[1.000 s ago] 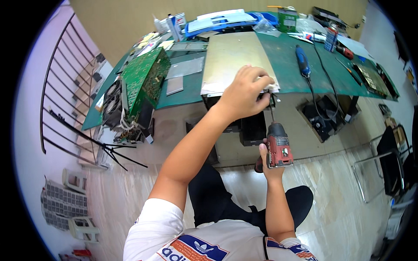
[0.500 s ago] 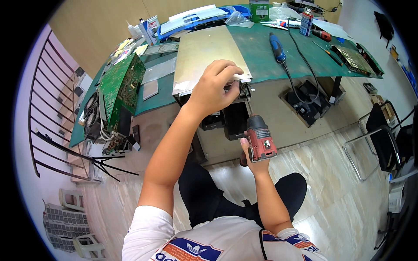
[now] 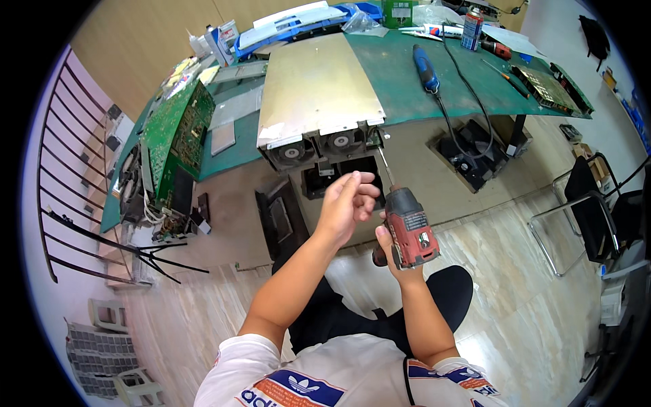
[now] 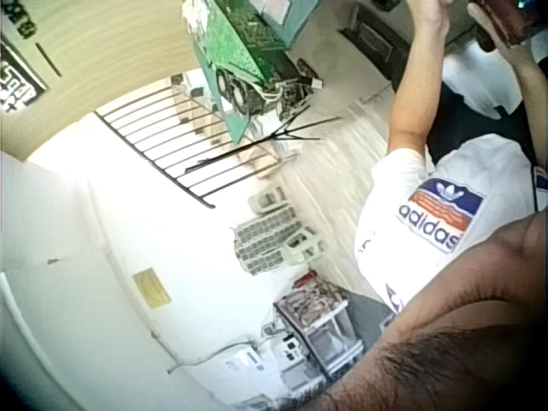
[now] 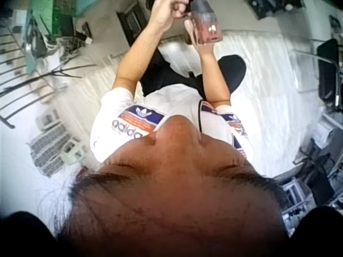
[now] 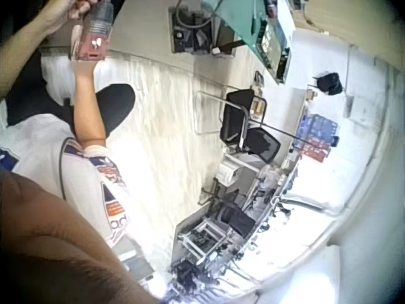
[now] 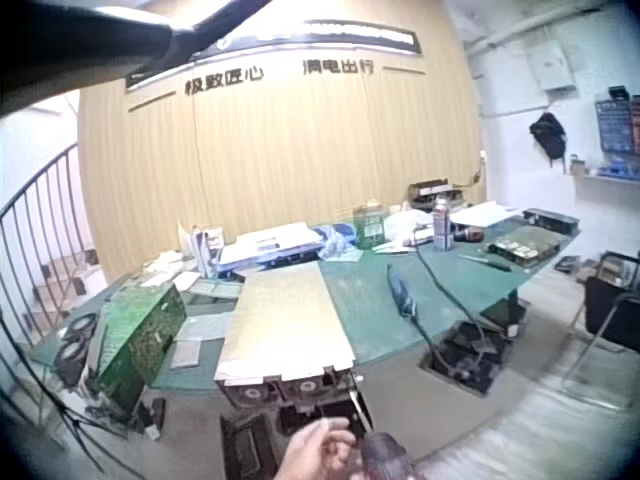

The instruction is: The person points at and holds a large circuit board with a screwdriver, then uses a power drill to fasten screws onto a metal chassis containing components.

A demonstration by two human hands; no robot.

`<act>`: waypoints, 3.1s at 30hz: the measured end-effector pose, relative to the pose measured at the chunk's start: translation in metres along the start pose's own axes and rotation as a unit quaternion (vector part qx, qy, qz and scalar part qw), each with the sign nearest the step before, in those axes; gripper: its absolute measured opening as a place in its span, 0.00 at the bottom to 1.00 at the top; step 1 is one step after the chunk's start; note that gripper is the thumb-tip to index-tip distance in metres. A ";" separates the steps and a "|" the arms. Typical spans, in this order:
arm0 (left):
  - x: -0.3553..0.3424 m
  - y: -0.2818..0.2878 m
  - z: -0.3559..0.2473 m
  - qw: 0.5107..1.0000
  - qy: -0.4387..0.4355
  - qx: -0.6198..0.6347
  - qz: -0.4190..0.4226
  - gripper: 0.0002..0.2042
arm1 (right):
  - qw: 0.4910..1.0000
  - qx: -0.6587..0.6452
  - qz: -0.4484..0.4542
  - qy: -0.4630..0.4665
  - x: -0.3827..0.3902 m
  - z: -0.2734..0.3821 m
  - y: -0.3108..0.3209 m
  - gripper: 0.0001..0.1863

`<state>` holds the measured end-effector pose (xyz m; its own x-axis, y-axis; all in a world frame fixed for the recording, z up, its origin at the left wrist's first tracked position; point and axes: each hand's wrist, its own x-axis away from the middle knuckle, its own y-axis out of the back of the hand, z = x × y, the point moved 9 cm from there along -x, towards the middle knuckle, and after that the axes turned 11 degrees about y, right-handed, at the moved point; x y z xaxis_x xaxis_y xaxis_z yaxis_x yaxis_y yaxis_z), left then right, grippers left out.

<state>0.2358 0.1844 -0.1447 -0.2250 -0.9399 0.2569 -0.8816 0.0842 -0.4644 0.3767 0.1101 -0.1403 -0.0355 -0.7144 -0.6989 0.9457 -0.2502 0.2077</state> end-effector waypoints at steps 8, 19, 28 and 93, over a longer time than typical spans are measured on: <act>-0.028 0.080 0.133 0.955 0.174 0.241 -0.020 0.13 | 0.966 -0.181 -0.015 -0.184 0.069 -0.016 0.061 0.35; -0.091 0.263 0.283 0.940 0.305 -0.036 -0.152 0.07 | 0.878 -0.276 -0.234 -0.314 0.134 -0.100 0.141 0.26; -0.215 0.259 0.382 0.809 0.115 -0.573 -0.064 0.08 | 0.822 -0.356 -0.300 -0.327 0.206 -0.136 0.172 0.25; -0.137 0.177 -0.280 0.717 0.191 -0.558 -0.372 0.06 | 0.660 -0.321 -0.259 -0.627 -0.130 0.083 0.142 0.20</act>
<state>-0.0060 0.4208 -0.0248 0.5696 -0.7209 0.3948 -0.5524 0.0199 0.8333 0.4883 0.1131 0.0362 -0.2667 -0.7216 0.6389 0.6296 -0.6323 -0.4514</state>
